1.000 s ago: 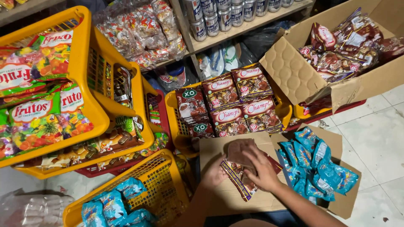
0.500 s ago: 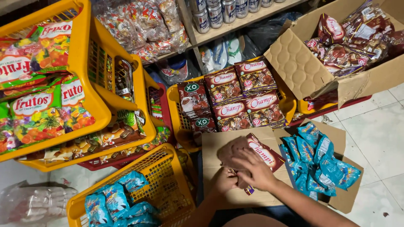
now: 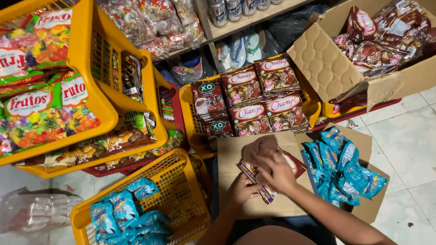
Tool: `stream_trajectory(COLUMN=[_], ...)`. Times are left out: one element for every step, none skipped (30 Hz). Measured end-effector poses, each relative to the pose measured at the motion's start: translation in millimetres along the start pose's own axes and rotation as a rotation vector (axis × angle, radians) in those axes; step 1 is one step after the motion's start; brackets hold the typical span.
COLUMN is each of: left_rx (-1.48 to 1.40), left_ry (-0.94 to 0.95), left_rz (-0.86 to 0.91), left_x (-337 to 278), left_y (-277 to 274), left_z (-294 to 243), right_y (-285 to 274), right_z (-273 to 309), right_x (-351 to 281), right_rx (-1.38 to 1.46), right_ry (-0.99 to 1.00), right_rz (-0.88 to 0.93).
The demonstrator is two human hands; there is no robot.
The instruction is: The person sorts and packs various chocolate and snack bags into a box and crates.
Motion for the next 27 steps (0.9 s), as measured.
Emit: stream_trajectory(left_rx=[0.004, -0.002, 0.009, 0.02, 0.017, 0.011, -0.001, -0.011, 0.039, 0.089, 0.082, 0.098, 0.112, 0.102, 0.099, 0.097, 0.095, 0.093, 0.094, 0.094, 0.196, 0.298, 0.3, 0.19, 0.079, 0.08, 0.083], left_ry=[0.009, 0.004, 0.069, 0.134, 0.125, 0.193, 0.245, 0.22, 0.197, 0.173, 0.16, 0.149, 0.136, 0.122, 0.114, 0.107, 0.101, 0.147, 0.198, 0.196, 0.302, 0.407, 0.405, 0.25, 0.097, 0.097, 0.117], left_rz=[0.021, 0.018, 0.081, 0.144, 0.142, 0.157, 0.165, 0.155, 0.078, 0.002, -0.004, -0.024, -0.042, -0.047, -0.047, -0.048, -0.049, 0.016, 0.083, 0.083, 0.06, 0.037, 0.037, 0.003, -0.032, -0.034, -0.02], left_x=[0, -4, -8, -13, -3, 7, 7, -6, -16, -25, -21, -18, -14, -23, -24, -26, -21, -16, -9, -5, -4, -2, -8, -12, -16, -18, -20], left_y=[-1, -1, -1, -1, -6, -12, -16, -12, -9, -6, -10, -14, -15, -11, -9, -7, -14, -18, -23, -26, -29, -32, -27, -24, -19, -18, -17], left_z=[3, 2, 0, -1, 0, 1, 11, -3, -18, -34, -30, -26, -20, -19, -25, -32, -22, -13, -6, -2, 0, 3, -4, -9, -14, -17, -20], right_y=[-2, -1, 1, 3, 6, 9, 14, 13, 12, 11, 12, 12, 11, 15, 18, 21, 23, 25, 27, 27, 28, 29, 28, 27, 26, 23, 20], right_z=[14, 15, 18, 20, 13, 5, 0, -10, -23, -36, -34, -33, -34, -25, -16, -7, 3, 15, 26, 24, 23, 22, 15, 9, 2, -8, -18], right_x=[-7, -9, -11, -14, -6, 1, -1, 4, 11, 19, 18, 18, 15, 4, 2, 0, -2, -4, -3, 1, 5, 8, 15, 21, 29, 32, 35], right_rx=[0.024, 0.025, 0.053, 0.081, 0.086, 0.077, 0.076, 0.088, 0.051, 0.011, 0.016, 0.009, -0.001, 0.0, -0.01, -0.019, -0.018, 0.003, 0.023, 0.024, 0.066, 0.108, 0.11, 0.088, 0.066, 0.067, 0.037], right_ry=[-0.061, -0.06, -0.119, -0.178, -0.171, -0.193, -0.203, -0.187, -0.105, -0.024, -0.018, 0.033, 0.085, 0.092, 0.057, 0.021, 0.025, -0.063, -0.154, -0.152, -0.183, -0.214, -0.212, -0.187, -0.165, -0.166, -0.122], right_rz=[0.004, 0.012, 0.042, 0.072, 0.078, 0.045, 0.026, 0.046, 0.005, -0.035, -0.02, -0.058, -0.094, -0.076, -0.092, -0.108, -0.103, -0.067, -0.035, -0.034, 0.017, 0.068, 0.067, 0.07, 0.072, 0.072, 0.022])
Point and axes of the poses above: each hand's wrist, its own x-axis towards the middle knuckle, its own y-axis out of the palm, z = x × y, the point moved 2 cm from there along x, towards the middle knuckle, and after that the axes turned 2 degrees about -x, right-handed, at the moved point
